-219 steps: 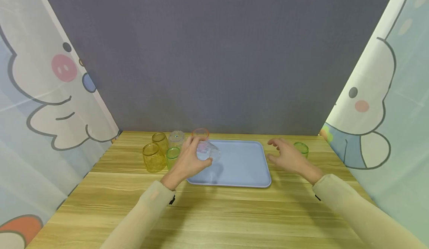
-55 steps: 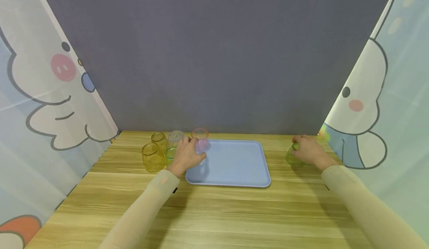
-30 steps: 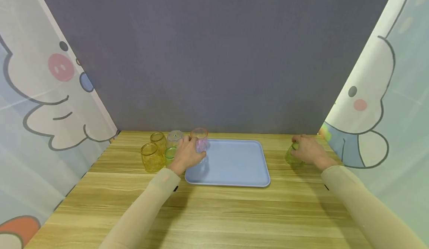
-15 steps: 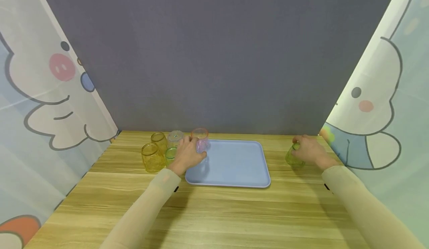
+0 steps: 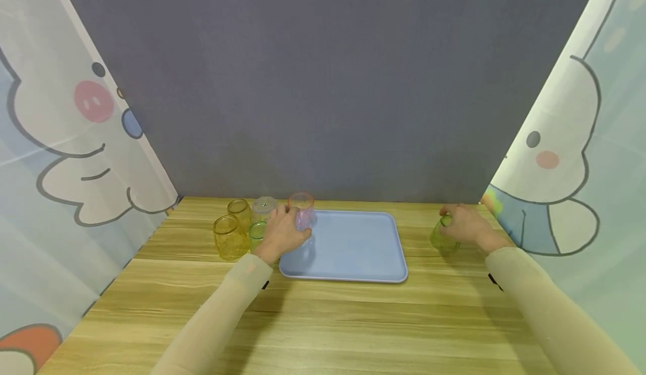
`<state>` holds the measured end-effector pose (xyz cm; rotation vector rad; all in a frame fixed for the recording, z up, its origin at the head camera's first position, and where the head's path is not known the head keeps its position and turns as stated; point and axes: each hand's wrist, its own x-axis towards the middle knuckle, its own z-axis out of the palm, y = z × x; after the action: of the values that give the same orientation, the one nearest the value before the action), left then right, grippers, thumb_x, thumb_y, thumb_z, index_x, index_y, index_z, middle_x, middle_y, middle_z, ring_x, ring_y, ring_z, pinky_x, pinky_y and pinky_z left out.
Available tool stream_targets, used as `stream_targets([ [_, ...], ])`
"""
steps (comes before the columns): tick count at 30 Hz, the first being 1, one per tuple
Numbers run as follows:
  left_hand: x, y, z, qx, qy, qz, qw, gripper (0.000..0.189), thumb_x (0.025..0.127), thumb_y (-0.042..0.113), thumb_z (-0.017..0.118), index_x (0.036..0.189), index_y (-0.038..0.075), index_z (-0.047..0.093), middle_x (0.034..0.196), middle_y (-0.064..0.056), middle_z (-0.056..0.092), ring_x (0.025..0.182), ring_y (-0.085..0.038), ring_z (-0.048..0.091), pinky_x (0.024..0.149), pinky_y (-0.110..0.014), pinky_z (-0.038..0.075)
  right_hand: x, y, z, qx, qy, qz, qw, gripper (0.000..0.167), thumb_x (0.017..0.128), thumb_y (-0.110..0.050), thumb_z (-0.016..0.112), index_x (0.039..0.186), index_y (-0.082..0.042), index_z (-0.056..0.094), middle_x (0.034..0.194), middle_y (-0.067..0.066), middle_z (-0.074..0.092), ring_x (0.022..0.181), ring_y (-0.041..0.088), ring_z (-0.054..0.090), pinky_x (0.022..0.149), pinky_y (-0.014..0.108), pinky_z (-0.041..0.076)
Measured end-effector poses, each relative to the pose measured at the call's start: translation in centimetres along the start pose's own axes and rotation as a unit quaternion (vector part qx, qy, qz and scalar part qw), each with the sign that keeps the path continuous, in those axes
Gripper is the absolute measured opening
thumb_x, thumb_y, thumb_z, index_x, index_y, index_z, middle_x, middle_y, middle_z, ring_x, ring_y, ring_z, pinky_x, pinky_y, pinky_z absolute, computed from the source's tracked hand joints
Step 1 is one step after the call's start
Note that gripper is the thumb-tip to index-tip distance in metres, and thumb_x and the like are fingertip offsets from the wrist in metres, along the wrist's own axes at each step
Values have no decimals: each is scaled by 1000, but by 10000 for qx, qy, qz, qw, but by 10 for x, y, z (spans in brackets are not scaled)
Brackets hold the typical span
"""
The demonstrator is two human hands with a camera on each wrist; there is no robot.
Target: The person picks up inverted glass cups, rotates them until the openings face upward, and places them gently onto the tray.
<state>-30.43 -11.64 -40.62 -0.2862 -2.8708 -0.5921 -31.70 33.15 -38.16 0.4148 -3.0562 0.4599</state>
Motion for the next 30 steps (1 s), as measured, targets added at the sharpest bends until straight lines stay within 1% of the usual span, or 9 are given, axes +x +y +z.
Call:
stream_targets([
  [3,0,0,0,2,42,22,10000,67,87,37,72,137,-5,56,131,-25,49,121,-41,45,100,-53,41,-1,-1,-1,46,-33,8,10000,49,87,-18,69,125,10,59,122,34,61,110,53,58,85,62,49],
  [7,-1,0,0,-25,4,2,10000,67,88,37,71,138,-4,55,133,-24,48,122,-40,45,101,-52,40,-1,-3,-2,87,-32,32,10000,49,87,-18,70,125,10,59,122,35,60,108,53,59,83,61,50],
  [14,0,-2,2,-50,37,38,10000,66,89,36,70,138,-4,56,131,-24,48,120,-39,45,100,-53,41,-1,-5,-3,212,-23,119,9997,52,87,-20,70,127,11,58,121,36,60,106,50,60,84,62,49],
  [19,0,-3,3,-58,8,47,10000,65,89,37,69,139,-4,56,132,-24,48,121,-39,44,100,-52,40,-1,-10,-4,228,50,115,9997,52,86,-20,71,127,10,59,120,36,60,108,52,57,86,63,47],
  [26,0,-4,4,-47,-9,35,10000,66,89,39,68,139,-2,56,133,-23,47,123,-39,44,102,-52,40,-2,-16,-2,231,148,106,9996,52,89,-22,70,129,8,58,125,37,57,115,55,54,91,65,45],
  [30,0,-3,2,-37,-9,31,10000,66,89,38,69,139,-2,56,133,-23,48,123,-39,44,101,-52,40,-3,-20,-3,324,219,64,9992,52,89,-24,70,129,8,58,126,37,56,115,54,53,91,65,45],
])
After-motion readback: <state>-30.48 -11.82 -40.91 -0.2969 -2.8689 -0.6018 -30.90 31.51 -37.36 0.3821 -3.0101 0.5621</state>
